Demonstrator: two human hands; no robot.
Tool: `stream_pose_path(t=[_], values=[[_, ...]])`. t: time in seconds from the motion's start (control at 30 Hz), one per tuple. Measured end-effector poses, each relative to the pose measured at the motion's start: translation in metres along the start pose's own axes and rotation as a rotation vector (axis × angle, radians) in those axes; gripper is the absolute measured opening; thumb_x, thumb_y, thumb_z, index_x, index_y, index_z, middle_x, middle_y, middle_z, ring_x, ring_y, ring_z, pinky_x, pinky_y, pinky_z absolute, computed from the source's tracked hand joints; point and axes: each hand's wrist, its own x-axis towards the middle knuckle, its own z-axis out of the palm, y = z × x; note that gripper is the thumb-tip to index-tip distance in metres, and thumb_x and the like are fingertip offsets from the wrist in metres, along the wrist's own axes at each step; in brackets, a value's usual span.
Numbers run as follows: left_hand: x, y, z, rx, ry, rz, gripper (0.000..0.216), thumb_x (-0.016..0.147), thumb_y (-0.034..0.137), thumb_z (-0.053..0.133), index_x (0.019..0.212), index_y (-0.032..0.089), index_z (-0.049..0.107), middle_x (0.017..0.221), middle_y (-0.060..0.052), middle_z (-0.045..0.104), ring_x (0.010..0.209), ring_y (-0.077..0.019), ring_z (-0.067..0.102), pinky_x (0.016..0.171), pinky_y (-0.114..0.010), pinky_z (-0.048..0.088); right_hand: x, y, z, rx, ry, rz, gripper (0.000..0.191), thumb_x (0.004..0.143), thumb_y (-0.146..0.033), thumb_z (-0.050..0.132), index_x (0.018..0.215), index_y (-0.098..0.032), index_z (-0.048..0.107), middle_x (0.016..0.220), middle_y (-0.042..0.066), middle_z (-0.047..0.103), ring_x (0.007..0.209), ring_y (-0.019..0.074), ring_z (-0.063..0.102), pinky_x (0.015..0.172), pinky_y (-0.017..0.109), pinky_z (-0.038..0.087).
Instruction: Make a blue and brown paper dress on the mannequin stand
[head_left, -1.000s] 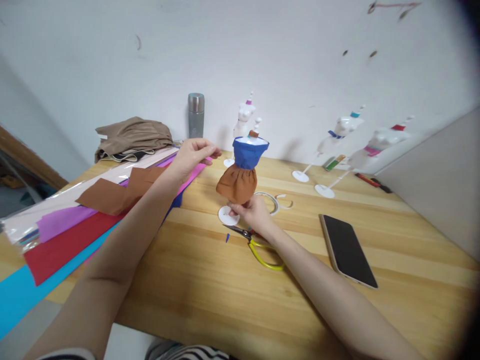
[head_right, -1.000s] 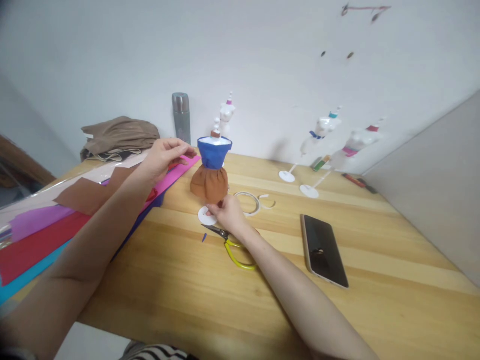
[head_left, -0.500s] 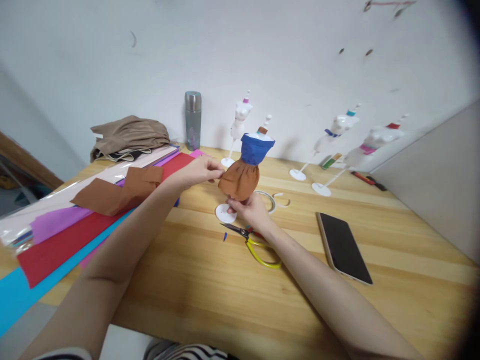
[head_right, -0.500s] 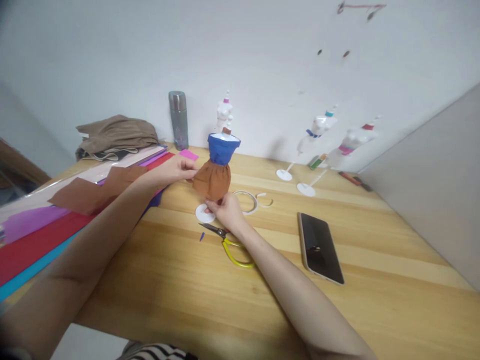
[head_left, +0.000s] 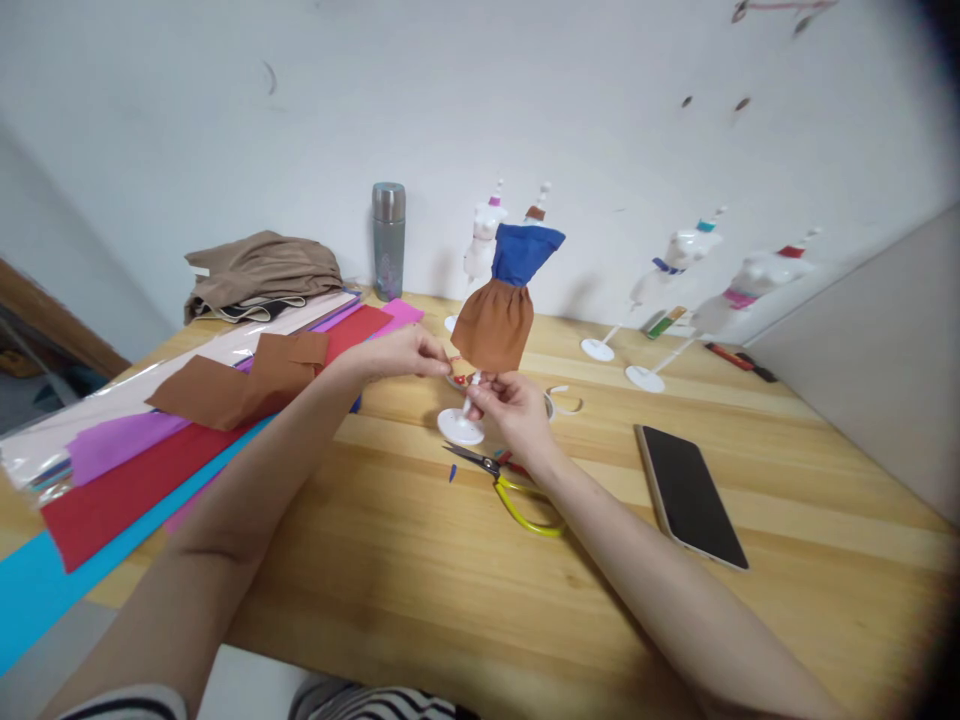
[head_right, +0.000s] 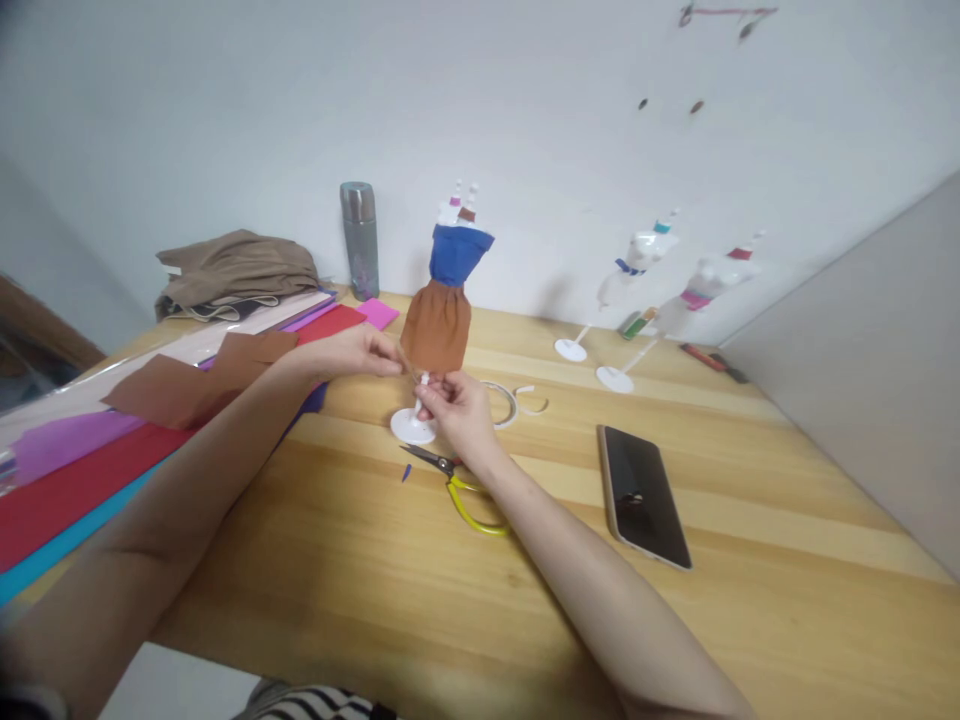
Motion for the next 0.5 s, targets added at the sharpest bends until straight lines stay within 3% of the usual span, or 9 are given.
stream_pose_path(t=[0.1, 0.27, 0.4, 0.5], values=[[0.006, -0.005, 0.022, -0.158, -0.023, 0.02, 0.024, 0.07, 0.036, 0.08, 0.085, 0.018, 0.082, 0.088, -0.005, 0.077, 0.074, -0.0136, 0.063, 0.061, -0.022, 0.046, 0.0, -0.006, -0.004, 0.059, 0.049, -0.013, 0.036, 0.074, -0.055, 0.072, 0.085, -0.023, 0.061, 0.056, -0.002, 0.061, 0.048, 0.0143, 0.056, 0.054, 0.029, 0.048], [0.01, -0.001, 0.055, -0.374, 0.19, 0.013, 0.025, 0.07, 0.037, 0.08, 0.082, 0.015, 0.079, 0.076, -0.005, 0.072, 0.066, -0.0116, 0.057, 0.053, -0.022, 0.037, 0.003, -0.004, -0.005, 0.089, 0.071, -0.024, 0.036, 0.073, -0.054, 0.073, 0.085, -0.021, 0.065, 0.054, -0.003, 0.059, 0.047, 0.0122, 0.052, 0.051, 0.027, 0.043], [0.011, 0.0, 0.063, -0.463, 0.272, 0.028, 0.02, 0.068, 0.032, 0.08, 0.067, 0.014, 0.073, 0.057, 0.0, 0.059, 0.054, -0.0079, 0.043, 0.052, -0.024, 0.031, 0.004, -0.006, -0.005, 0.086, 0.014, -0.023, 0.037, 0.071, -0.055, 0.074, 0.083, -0.02, 0.068, 0.054, -0.002, 0.061, 0.047, 0.0135, 0.054, 0.051, 0.029, 0.045], [0.013, -0.001, 0.06, -0.472, 0.276, 0.043, 0.022, 0.066, 0.034, 0.081, 0.066, 0.014, 0.071, 0.056, 0.0, 0.059, 0.051, -0.0078, 0.04, 0.05, -0.025, 0.029, 0.006, -0.014, -0.021, 0.046, -0.11, -0.03, 0.036, 0.069, -0.051, 0.076, 0.081, -0.018, 0.073, 0.065, 0.003, 0.07, 0.054, 0.0148, 0.06, 0.056, 0.03, 0.049]])
